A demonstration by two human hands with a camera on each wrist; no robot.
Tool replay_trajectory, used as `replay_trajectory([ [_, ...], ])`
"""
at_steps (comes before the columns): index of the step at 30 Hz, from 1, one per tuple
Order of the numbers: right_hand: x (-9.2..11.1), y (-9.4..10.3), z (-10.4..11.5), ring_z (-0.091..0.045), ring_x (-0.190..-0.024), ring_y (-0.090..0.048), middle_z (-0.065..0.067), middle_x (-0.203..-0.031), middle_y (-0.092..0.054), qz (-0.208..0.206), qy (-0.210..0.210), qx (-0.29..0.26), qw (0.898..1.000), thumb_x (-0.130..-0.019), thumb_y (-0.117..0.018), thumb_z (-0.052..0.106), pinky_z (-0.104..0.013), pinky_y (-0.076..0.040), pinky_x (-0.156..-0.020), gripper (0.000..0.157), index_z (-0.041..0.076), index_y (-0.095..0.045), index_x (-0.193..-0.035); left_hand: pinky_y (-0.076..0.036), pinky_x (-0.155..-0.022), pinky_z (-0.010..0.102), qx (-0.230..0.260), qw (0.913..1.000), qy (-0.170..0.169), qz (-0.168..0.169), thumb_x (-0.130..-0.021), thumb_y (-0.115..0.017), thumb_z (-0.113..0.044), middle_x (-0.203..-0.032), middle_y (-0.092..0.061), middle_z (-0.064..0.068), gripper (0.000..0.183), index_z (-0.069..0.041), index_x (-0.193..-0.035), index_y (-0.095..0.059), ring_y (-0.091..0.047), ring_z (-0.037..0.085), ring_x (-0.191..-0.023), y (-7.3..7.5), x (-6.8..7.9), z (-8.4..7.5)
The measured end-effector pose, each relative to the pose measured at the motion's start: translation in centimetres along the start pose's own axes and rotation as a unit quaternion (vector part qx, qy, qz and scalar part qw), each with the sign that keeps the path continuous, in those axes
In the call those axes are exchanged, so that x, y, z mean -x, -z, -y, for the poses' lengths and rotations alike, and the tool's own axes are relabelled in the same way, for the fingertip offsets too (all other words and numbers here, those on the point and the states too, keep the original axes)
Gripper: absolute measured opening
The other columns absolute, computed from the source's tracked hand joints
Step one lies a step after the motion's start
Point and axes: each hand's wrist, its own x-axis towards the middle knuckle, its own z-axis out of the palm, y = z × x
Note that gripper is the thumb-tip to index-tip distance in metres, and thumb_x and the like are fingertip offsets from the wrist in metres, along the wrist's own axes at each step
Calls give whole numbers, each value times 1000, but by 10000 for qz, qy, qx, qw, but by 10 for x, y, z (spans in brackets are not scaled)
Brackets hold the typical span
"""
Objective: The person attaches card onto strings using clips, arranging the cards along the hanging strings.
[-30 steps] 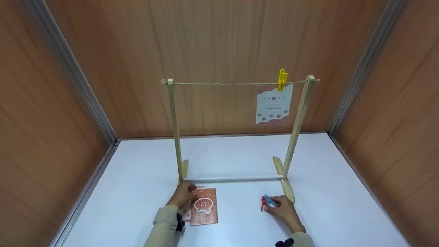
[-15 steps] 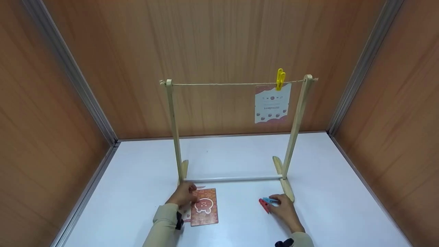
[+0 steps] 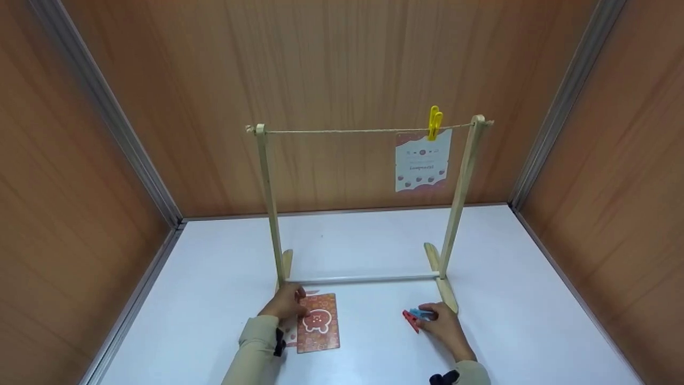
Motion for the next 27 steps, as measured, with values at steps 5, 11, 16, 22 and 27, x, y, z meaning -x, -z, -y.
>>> replay_trajectory([
  [5, 0, 2, 2, -18, -87, -57, -10, -100, -65, -8, 11, -16, 10000, -77, -77, 6, -32, -47, -77, 27, 1, -71, -103, -47, -69, 35, -116, 9998, -133, -15, -71, -81, -5, -91, -58, 12, 36, 0, -97, -56, -54, 22, -79, 1, 3, -3],
  [11, 0, 3, 2, -17, -86, -58, -11, -98, -67, -122, 52, -32, 9999, -79, -72, 4, -31, -47, -76, 20, 2, -73, -99, -42, -61, 31, -321, 9989, -346, -84, -68, -83, -3, -86, -55, 14, 39, 2, -94, -54, -51, 20, -72, 2, 8, -7],
  [16, 1, 7, 4, -24, -94, -60, -12, -100, -68, -188, 97, -110, 9997, -84, -69, 6, -38, -49, -82, 16, 2, -73, -99, -44, -63, 32, -326, 9988, -362, -101, -68, -82, 0, -88, -54, 13, 37, 2, -93, -55, -51, 20, -73, 2, 7, -8],
  [22, 0, 6, 3, -12, -76, -63, -15, -100, -61, -143, -121, -616, 9979, -89, -66, 9, -24, -52, -63, 17, 0, -71, -102, -47, -67, 35, -151, 9998, -94, -54, -70, -80, -2, -89, -58, 11, 34, -1, -95, -56, -54, 22, -76, 1, 6, -6],
  [27, -1, 6, 3, -14, -79, -63, -17, -103, -64, -174, -419, -790, 9958, -92, -62, 9, -22, -53, -64, 21, -2, -69, -109, -48, -69, 36, -102, 9997, -219, -53, -70, -80, -2, -89, -58, 11, 34, -1, -95, -57, -55, 22, -78, 0, 3, -1],
])
